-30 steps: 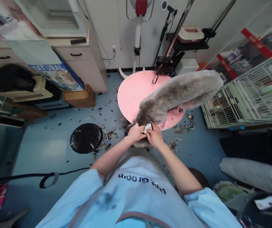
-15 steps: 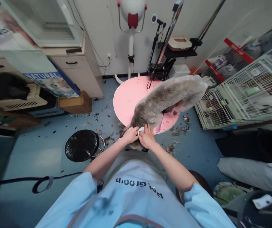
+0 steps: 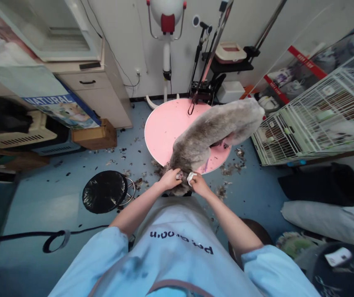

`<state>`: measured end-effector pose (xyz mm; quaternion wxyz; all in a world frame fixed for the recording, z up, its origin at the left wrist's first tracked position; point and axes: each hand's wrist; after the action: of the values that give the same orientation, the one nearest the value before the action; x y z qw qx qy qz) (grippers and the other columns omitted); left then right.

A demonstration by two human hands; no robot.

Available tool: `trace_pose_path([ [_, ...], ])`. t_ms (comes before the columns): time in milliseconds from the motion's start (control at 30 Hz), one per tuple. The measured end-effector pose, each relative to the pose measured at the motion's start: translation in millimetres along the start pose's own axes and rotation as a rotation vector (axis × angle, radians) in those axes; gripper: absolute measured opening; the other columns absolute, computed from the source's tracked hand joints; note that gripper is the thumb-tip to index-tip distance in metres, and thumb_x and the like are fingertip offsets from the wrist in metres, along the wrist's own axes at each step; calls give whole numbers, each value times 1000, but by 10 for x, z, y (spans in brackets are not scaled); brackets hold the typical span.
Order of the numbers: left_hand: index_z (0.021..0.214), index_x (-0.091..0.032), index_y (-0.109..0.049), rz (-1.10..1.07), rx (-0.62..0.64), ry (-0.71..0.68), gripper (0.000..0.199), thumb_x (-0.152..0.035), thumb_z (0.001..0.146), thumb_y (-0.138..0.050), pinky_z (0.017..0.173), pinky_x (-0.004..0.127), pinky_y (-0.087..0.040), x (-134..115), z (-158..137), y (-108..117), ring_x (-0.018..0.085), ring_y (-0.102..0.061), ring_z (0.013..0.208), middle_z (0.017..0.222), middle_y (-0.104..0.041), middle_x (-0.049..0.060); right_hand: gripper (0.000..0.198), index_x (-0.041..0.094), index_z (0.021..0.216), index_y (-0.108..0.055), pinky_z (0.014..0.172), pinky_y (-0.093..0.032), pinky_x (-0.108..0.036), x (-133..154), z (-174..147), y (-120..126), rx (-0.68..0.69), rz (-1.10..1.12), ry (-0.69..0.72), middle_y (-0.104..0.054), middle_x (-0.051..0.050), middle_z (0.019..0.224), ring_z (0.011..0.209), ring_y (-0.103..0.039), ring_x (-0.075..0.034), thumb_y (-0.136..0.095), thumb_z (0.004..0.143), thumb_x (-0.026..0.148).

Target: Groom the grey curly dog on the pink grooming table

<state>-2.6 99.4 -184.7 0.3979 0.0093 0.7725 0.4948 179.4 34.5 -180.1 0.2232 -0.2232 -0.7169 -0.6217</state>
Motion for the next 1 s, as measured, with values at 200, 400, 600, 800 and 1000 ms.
trace_pose_path([
  [200, 116, -12, -57, -77, -21, -53, 43, -29, 77, -58, 83, 33, -48, 106, 7, -30, 26, -62, 96, 103, -66, 13, 25, 20, 100, -72, 112, -21, -54, 236, 12, -289, 22, -52, -136, -28, -10, 155, 144, -16, -33, -51, 88, 25],
  [400, 118, -5, -59, -346, -63, 15, 49, -12, 69, -58, 97, 32, -45, 161, 30, -175, 22, -60, 105, 117, -64, 14, 21, 16, 97, -72, 113, -17, -55, 253, -28, -438, 39, -129, -128, -27, -14, 155, 145, -10, -36, -56, 86, 23],
  [600, 108, -7, -64, -474, -106, 133, 40, -8, 70, -52, 92, 30, -48, 162, 11, -236, 19, -62, 96, 105, -68, 9, 23, 14, 94, -73, 114, -21, -51, 98, -202, -343, 18, -85, -48, -36, -15, 150, 144, -17, -33, -53, 86, 21],
  [800, 103, -9, -65, -573, -134, 155, 38, -6, 68, -50, 92, 30, -48, 208, 8, -145, 18, -61, 96, 103, -68, 7, 21, 17, 93, -72, 114, -17, -55, 235, -130, -390, -48, -70, -55, -22, -10, 158, 146, -10, -34, -52, 88, 24],
  [1000, 104, -9, -64, -503, -162, 220, 41, -6, 67, -48, 95, 32, -47, 243, 49, -100, 19, -61, 103, 109, -68, 9, 19, 17, 96, -72, 115, -11, -55, 333, 18, -515, -11, -97, -37, -30, -12, 155, 146, -8, -33, -58, 84, 21],
])
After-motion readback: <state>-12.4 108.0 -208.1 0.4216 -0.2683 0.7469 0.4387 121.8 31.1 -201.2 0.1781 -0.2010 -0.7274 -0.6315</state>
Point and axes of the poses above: each hand's wrist, its own z-axis towards the middle knuckle, its own y-axis out of the back of the hand, x = y × z
